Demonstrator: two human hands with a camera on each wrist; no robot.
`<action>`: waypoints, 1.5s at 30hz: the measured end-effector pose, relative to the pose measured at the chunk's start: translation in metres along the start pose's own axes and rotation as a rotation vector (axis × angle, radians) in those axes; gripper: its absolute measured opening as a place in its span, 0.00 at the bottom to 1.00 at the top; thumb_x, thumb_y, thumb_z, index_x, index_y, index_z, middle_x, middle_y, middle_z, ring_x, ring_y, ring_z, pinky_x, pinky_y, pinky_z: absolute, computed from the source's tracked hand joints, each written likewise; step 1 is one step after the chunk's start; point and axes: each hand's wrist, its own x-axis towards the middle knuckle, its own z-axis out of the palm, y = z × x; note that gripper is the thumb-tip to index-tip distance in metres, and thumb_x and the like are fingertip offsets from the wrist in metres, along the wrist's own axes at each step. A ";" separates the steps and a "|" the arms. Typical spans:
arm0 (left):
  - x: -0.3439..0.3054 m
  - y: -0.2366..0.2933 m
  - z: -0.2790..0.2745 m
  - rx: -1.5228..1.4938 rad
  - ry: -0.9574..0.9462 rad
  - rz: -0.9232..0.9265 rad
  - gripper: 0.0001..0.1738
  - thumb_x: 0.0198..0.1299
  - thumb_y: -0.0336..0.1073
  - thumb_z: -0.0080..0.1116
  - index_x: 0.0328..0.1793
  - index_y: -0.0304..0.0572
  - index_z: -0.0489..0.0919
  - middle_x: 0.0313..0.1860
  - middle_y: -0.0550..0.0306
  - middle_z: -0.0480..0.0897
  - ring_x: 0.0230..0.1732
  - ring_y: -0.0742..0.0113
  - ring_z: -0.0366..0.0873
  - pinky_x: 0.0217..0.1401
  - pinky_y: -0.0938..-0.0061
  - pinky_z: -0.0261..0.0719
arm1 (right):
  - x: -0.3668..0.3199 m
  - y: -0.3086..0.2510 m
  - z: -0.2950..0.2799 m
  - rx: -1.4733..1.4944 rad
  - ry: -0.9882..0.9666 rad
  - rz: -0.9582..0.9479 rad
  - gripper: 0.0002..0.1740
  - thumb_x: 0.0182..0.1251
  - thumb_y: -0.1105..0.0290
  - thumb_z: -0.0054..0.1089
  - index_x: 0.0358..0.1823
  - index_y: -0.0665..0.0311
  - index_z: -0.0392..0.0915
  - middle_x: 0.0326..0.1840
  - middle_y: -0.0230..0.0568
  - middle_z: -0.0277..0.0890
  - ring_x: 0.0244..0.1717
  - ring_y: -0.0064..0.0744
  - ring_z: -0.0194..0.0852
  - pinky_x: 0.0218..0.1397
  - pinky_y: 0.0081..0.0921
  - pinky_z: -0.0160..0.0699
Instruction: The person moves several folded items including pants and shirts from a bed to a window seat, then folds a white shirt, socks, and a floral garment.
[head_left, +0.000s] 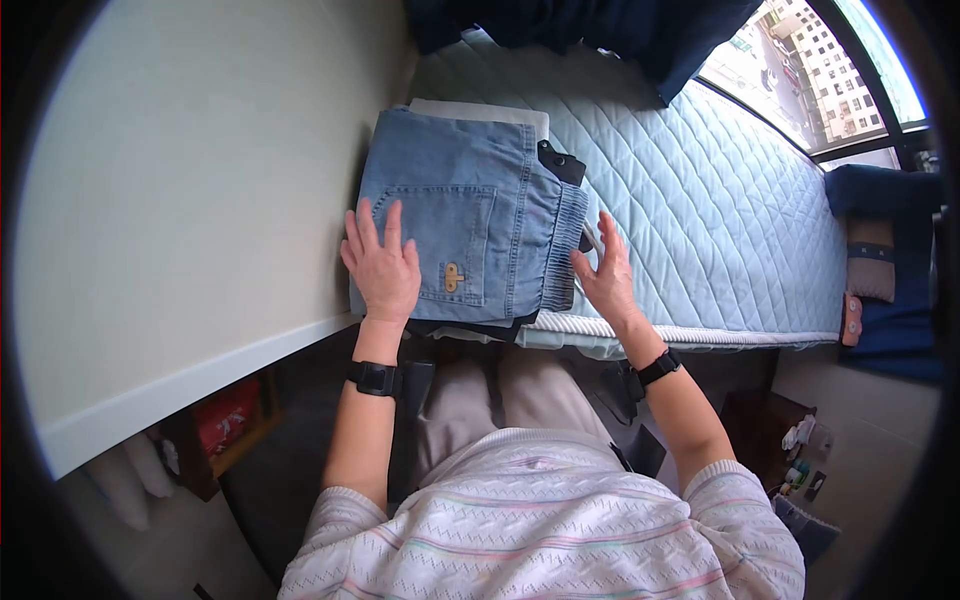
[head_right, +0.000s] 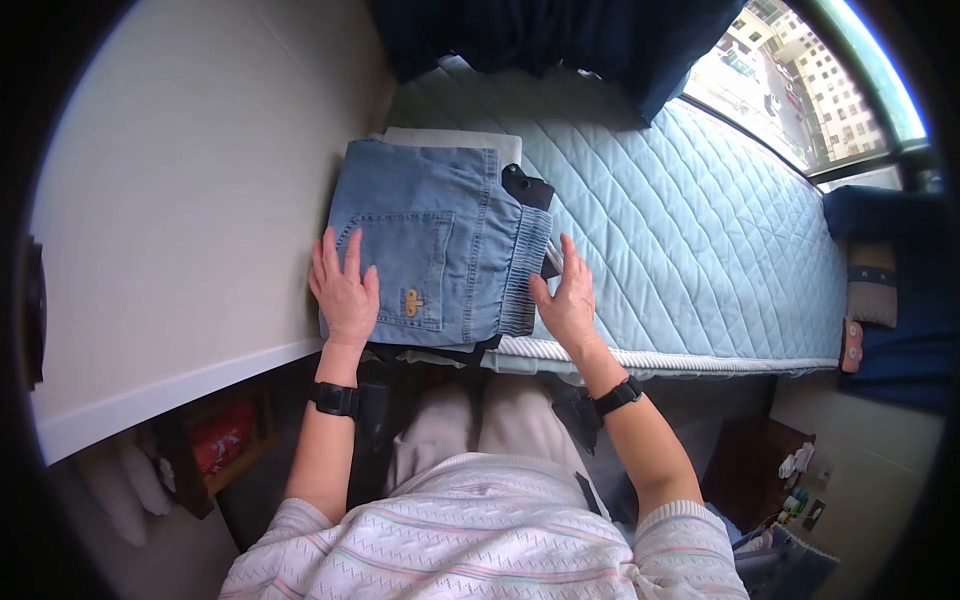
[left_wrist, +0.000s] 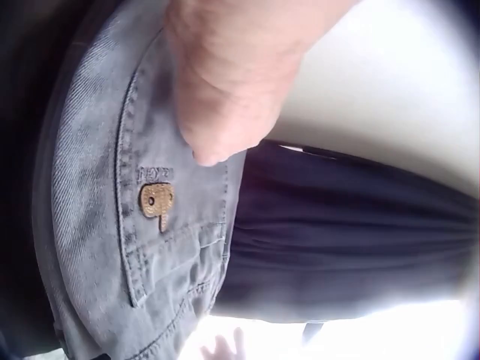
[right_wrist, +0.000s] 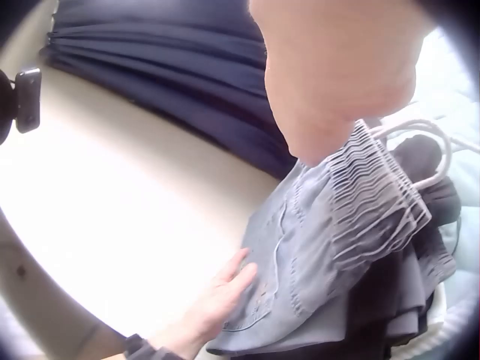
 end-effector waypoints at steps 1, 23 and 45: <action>0.002 0.002 0.007 -0.004 -0.004 -0.002 0.33 0.55 0.38 0.55 0.68 0.53 0.61 0.71 0.45 0.53 0.71 0.42 0.48 0.66 0.45 0.50 | 0.001 -0.018 -0.003 -0.004 -0.002 0.002 0.42 0.54 0.59 0.63 0.68 0.62 0.52 0.64 0.54 0.59 0.64 0.50 0.57 0.62 0.42 0.60; 0.074 0.049 0.046 -0.018 -0.194 0.174 0.36 0.56 0.61 0.48 0.70 0.62 0.60 0.73 0.49 0.51 0.73 0.44 0.42 0.65 0.36 0.46 | -0.026 -0.010 0.044 -0.250 -0.057 0.027 0.36 0.60 0.48 0.53 0.69 0.48 0.54 0.74 0.42 0.44 0.73 0.44 0.42 0.64 0.51 0.53; -0.152 0.135 0.089 -0.590 -0.432 1.312 0.21 0.58 0.34 0.55 0.59 0.39 0.72 0.62 0.46 0.67 0.62 0.53 0.65 0.63 0.67 0.62 | -0.592 0.007 0.209 0.327 0.673 1.379 0.28 0.55 0.63 0.56 0.59 0.62 0.67 0.54 0.53 0.70 0.54 0.48 0.70 0.57 0.35 0.68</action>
